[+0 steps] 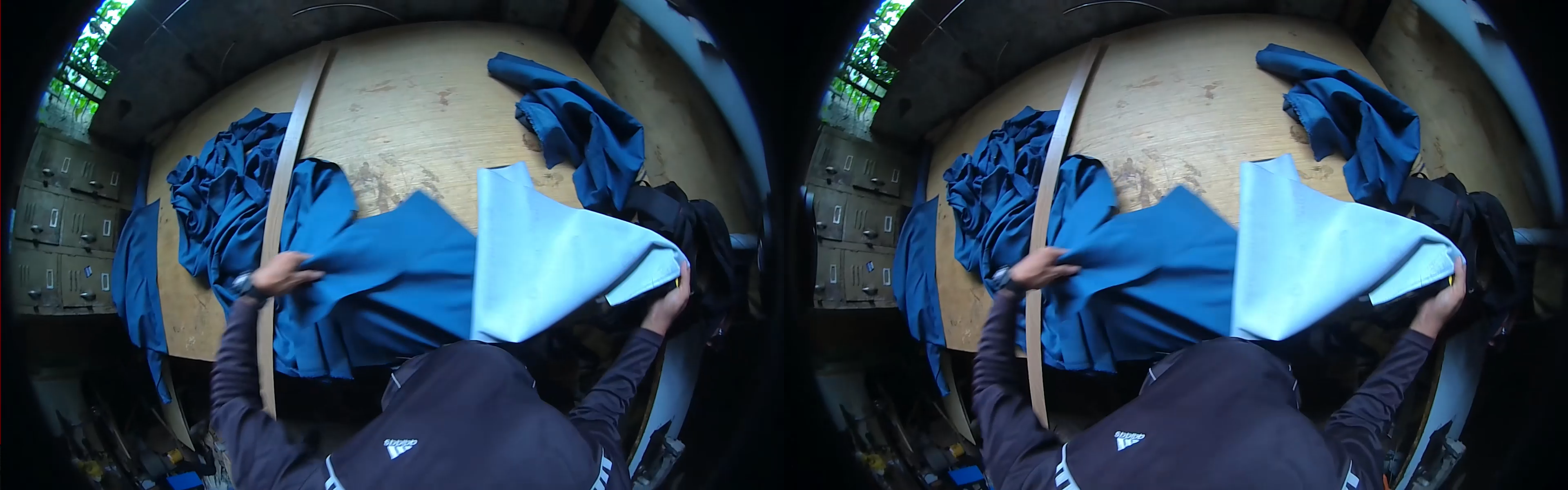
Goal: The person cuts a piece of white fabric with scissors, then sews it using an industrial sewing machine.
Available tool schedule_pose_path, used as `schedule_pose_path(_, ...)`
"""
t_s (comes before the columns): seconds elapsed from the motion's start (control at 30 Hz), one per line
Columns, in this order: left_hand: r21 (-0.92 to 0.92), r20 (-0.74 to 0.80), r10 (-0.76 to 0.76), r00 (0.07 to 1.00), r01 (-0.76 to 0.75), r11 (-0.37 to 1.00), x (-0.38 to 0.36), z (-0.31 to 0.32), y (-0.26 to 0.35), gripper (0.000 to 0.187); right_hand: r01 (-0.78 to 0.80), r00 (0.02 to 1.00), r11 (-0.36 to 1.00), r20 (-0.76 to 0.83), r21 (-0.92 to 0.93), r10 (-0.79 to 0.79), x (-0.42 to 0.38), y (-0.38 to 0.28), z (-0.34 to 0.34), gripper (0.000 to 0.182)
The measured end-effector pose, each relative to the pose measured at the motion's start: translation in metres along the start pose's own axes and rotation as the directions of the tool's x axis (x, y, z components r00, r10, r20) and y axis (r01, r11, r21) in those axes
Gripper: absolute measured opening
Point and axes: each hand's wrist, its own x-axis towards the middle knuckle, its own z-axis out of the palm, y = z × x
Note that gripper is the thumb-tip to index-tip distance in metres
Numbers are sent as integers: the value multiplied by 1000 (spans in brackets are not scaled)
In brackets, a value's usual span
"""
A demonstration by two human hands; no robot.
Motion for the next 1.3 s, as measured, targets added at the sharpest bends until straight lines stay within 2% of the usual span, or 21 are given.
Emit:
schedule_pose_path(0.1, 121, -317, -263, 911, 315, 941, -100, -60, -27, 26, 24, 997, 1000, 75, 2, -24, 10, 0, 38, 29)
schedule_pose_path(0.17, 33, -733, -158, 662, 267, 963, -171, -97, -111, 22, 2, 985, 999, 175, 46, -10, 13, -4, 73, 30)
schedule_pose_path(0.2, 7, -804, -235, 547, 403, 915, -207, -123, -133, 24, -18, 979, 996, 204, 84, 0, 18, -4, 91, 31)
schedule_pose_path(0.27, 57, -950, -153, 271, 635, 770, -269, -159, -206, 30, 53, 962, 995, 262, 85, -74, 1, 4, 155, 32)
schedule_pose_path(0.3, 76, -958, -175, 228, 788, 610, -296, -172, -248, 35, -90, 932, 983, 362, 161, 26, -36, 5, 207, 31)
schedule_pose_path(0.37, 50, -989, -122, 89, 955, 292, -285, -182, -249, 49, 324, 878, 936, 411, -140, -243, -35, 49, 260, 28)
schedule_pose_path(0.4, -9, -999, -53, 0, 986, 164, -257, -170, -221, 58, 554, 730, 817, 564, -158, -386, -41, 66, 293, 29)
schedule_pose_path(0.43, 72, -996, 66, 54, 950, 305, -228, -157, -198, 60, 748, 533, 655, 680, -102, -503, -47, 83, 325, 30)
schedule_pose_path(0.5, 242, -967, 219, 131, 744, 623, -162, -119, -139, 60, 584, 435, 794, 761, 168, -481, -84, 78, 382, 35)
schedule_pose_path(0.53, 301, -954, 251, 166, 557, 774, -129, -88, -103, 60, 105, 481, 994, 875, 7, -57, -104, 59, 388, 37)
schedule_pose_path(0.63, 149, -922, 91, 377, 129, 980, -51, 38, -26, 49, 238, 493, 937, 863, -256, 111, -100, 52, 355, 42)
schedule_pose_path(0.67, 54, -919, 37, 392, 31, 998, -32, 84, -4, 45, 463, 557, 797, 827, -388, 79, -84, 72, 331, 45)
schedule_pose_path(0.73, -319, -825, -227, 518, -94, 943, 2, 179, -3, 42, 466, 680, 622, 705, -629, 202, -55, 132, 253, 43)
schedule_pose_path(0.77, -538, -775, -373, 510, -221, 814, 24, 234, -7, 40, 483, 749, 420, 611, -768, 256, -40, 166, 202, 47)
schedule_pose_path(0.83, -668, -626, -449, 638, -141, 731, 30, 283, 39, 35, 448, 810, 219, 497, -867, 311, -19, 213, 103, 52)
schedule_pose_path(0.87, -935, -331, -538, 775, -195, 295, 35, 304, 59, 30, 322, 839, 180, 369, -929, 399, -21, 212, 80, 51)
schedule_pose_path(0.9, -959, -179, -448, 876, -53, 280, 37, 312, 70, 34, 267, 861, 121, 293, -956, 416, -14, 220, 56, 49)
schedule_pose_path(1.0, -934, 161, -211, 964, 218, 283, 55, 319, 104, 43, 263, 904, 78, 274, -962, 329, 8, 240, 22, 44)
schedule_pose_path(1.1, -906, 400, -110, 910, 410, 106, 87, 309, 136, 54, 456, 864, 85, 464, -886, 196, 30, 252, 44, 32)
schedule_pose_path(1.2, -858, 490, 36, 871, 490, -156, 139, 333, 143, 58, 471, 807, 298, 542, -830, 234, 45, 258, 110, 27)
schedule_pose_path(1.3, -884, 449, -144, 882, 413, -220, 167, 342, 167, 60, 579, 712, 387, 676, -717, 187, 61, 286, 171, 32)
